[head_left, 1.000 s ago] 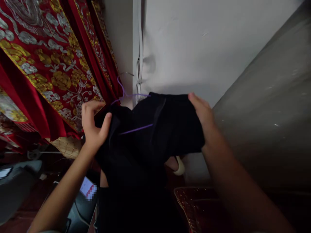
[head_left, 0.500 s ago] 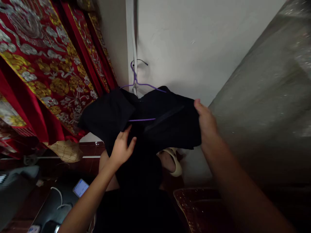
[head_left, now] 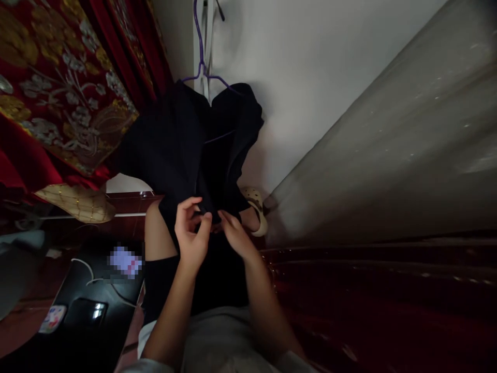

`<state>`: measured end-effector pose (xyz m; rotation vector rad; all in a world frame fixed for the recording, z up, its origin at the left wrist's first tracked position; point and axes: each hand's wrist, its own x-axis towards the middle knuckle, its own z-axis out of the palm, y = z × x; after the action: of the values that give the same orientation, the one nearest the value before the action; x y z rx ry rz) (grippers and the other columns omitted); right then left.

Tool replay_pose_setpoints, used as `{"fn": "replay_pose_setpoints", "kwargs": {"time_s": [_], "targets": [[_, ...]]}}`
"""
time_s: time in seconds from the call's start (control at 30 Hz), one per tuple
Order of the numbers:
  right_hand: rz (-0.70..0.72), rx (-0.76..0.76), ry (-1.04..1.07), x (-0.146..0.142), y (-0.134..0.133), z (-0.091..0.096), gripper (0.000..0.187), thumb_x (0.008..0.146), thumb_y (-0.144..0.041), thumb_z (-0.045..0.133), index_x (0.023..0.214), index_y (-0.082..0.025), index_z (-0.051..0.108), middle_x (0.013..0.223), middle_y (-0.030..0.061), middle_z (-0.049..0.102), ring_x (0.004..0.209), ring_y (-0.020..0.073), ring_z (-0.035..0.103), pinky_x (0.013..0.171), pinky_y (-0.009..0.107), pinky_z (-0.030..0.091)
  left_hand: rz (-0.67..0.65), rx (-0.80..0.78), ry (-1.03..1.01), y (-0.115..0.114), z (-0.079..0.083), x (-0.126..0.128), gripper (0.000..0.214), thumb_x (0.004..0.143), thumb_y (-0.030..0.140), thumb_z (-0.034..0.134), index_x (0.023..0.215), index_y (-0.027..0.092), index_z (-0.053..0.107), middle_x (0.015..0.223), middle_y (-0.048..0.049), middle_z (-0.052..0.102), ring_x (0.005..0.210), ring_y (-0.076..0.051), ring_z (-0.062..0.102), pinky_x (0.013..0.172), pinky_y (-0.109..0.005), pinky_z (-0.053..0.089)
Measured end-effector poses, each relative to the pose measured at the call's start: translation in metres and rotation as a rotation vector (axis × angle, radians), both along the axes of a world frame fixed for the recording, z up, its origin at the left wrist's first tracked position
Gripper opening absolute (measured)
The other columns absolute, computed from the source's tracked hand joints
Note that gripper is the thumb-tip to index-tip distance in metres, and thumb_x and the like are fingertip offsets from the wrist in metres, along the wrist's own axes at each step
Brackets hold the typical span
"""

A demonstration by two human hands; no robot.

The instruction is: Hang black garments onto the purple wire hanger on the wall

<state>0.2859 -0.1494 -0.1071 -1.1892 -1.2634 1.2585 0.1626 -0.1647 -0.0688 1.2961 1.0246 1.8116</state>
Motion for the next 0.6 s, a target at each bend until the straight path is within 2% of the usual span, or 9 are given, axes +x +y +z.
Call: {"fn": "replay_pose_setpoints", "kwargs": {"time_s": [0.07,0.2,0.3,0.37,0.5,0.6], "targets": [[0.107,-0.010,-0.036,0.008,0.006,-0.001,0.040,0.091,-0.060,0.060,0.077,-0.022,0.062,0.073,0.0031,0.067,0.071,0.0184,0.064,0.070,0.031,0.052,-0.079,-0.017,-0.022,-0.003,0.001,0.000,0.036,0.092,0.023,0.074,0.124,0.026,0.059,0.098,-0.0015,0.066,0.075,-0.009,0.066,0.065,-0.017,0.056],[0.066,0.070,-0.065,0.019,0.011,0.019,0.038,0.088,-0.052,0.065,0.065,-0.023,0.058,0.063,0.0013,0.062,0.065,0.0171,0.060,0.065,0.030,0.046,-0.097,0.008,-0.069,-0.007,0.006,0.000,0.047,0.094,0.025,0.074,0.134,0.031,0.050,0.098,-0.0008,0.068,0.074,-0.010,0.070,0.066,-0.019,0.058],[0.061,0.064,-0.001,0.008,0.002,0.025,0.039,0.089,-0.054,0.062,0.067,-0.022,0.056,0.060,0.0001,0.058,0.059,0.0147,0.054,0.059,0.028,0.041,-0.090,0.034,-0.092,-0.006,0.003,-0.003,0.044,0.099,0.025,0.067,0.138,0.032,0.047,0.110,-0.0032,0.070,0.093,-0.014,0.074,0.085,-0.026,0.061],[0.044,0.042,0.030,0.000,-0.003,0.023,0.042,0.087,-0.056,0.063,0.067,-0.021,0.056,0.058,-0.0008,0.055,0.056,0.0131,0.050,0.056,0.027,0.037,-0.146,-0.014,-0.068,-0.004,-0.003,-0.011,0.043,0.099,0.023,0.064,0.138,0.029,0.049,0.120,-0.0065,0.070,0.108,-0.018,0.073,0.101,-0.034,0.058],[0.022,0.010,0.057,-0.005,-0.004,0.019,0.049,0.089,-0.058,0.061,0.060,-0.021,0.049,0.054,-0.0033,0.045,0.052,0.0099,0.040,0.053,0.026,0.031,-0.349,-0.231,0.198,0.002,-0.015,-0.031,0.043,0.088,0.014,0.069,0.130,0.021,0.062,0.130,-0.0100,0.069,0.125,-0.025,0.066,0.112,-0.041,0.051],[0.084,0.008,0.068,-0.007,-0.004,0.020,0.049,0.092,-0.055,0.059,0.059,-0.020,0.049,0.053,-0.0040,0.042,0.052,0.0091,0.038,0.053,0.026,0.030,-0.343,-0.247,0.397,0.004,-0.021,-0.035,0.030,0.088,0.013,0.066,0.117,0.019,0.069,0.118,-0.0081,0.073,0.114,-0.023,0.069,0.105,-0.037,0.054]]}}
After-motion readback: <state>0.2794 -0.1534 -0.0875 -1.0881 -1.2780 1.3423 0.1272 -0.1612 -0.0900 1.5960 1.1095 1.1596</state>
